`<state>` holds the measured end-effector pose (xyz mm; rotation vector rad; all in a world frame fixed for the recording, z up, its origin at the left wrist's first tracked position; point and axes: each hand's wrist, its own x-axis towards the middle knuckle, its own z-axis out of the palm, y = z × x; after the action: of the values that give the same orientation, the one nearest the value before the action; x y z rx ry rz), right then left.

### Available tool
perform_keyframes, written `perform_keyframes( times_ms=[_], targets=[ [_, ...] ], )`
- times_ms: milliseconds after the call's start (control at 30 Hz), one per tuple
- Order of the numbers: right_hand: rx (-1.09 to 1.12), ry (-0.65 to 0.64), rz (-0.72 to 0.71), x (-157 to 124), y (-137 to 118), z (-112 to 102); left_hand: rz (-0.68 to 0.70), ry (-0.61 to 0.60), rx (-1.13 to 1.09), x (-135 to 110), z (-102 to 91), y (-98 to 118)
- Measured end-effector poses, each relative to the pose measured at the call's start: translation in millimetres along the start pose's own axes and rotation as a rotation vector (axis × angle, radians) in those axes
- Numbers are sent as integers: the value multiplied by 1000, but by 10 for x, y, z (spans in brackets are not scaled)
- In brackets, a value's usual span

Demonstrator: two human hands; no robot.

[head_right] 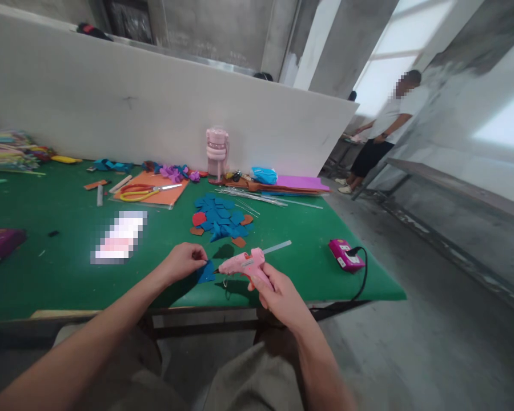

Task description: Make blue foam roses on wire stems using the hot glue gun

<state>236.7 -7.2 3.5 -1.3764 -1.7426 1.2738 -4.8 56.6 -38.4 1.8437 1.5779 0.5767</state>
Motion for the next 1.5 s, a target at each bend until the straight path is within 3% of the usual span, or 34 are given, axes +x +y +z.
perform_keyframes(
  times_ms=[233, 333, 533, 700, 867, 1033, 1167, 1200, 1267, 1300, 1333, 1400, 1500],
  targets=[
    [358, -55, 48, 110, 99, -2, -77, -49, -274, -30, -37, 12],
    [391, 34, 42, 219, 218, -59, -116, -97, -382, -55, -73, 47],
    [-79, 328, 56, 494, 525, -330, -132, -153, -523, -73, -120, 98],
    [-281, 395, 74, 654, 646, -499, -127, -176, -602, -90, -125, 95],
    [-457, 480, 91, 717, 670, -519, -82, -184, -586, -149, -147, 111],
    [-582, 591, 100, 640, 589, -456, -65, -162, -590, -222, -233, 129],
    [-623, 689, 17, 609, 271, -290, -55, -129, -625, -270, -360, 139],
    [-548, 661, -88, 630, 170, -207, -57, -116, -635, -278, -391, 142],
    [-397, 455, -205, 701, -9, 10, -65, -94, -649, -288, -442, 149],
    [-353, 348, -231, 742, -73, 134, -67, -80, -650, -291, -460, 153],
    [-201, 158, -233, 781, -118, 260, -67, -63, -647, -291, -472, 158],
    [28, -112, -167, 846, -154, 481, -63, -30, -634, -288, -480, 169],
    [102, -205, -123, 911, -160, 657, -60, -1, -602, -272, -465, 181]
  ],
)
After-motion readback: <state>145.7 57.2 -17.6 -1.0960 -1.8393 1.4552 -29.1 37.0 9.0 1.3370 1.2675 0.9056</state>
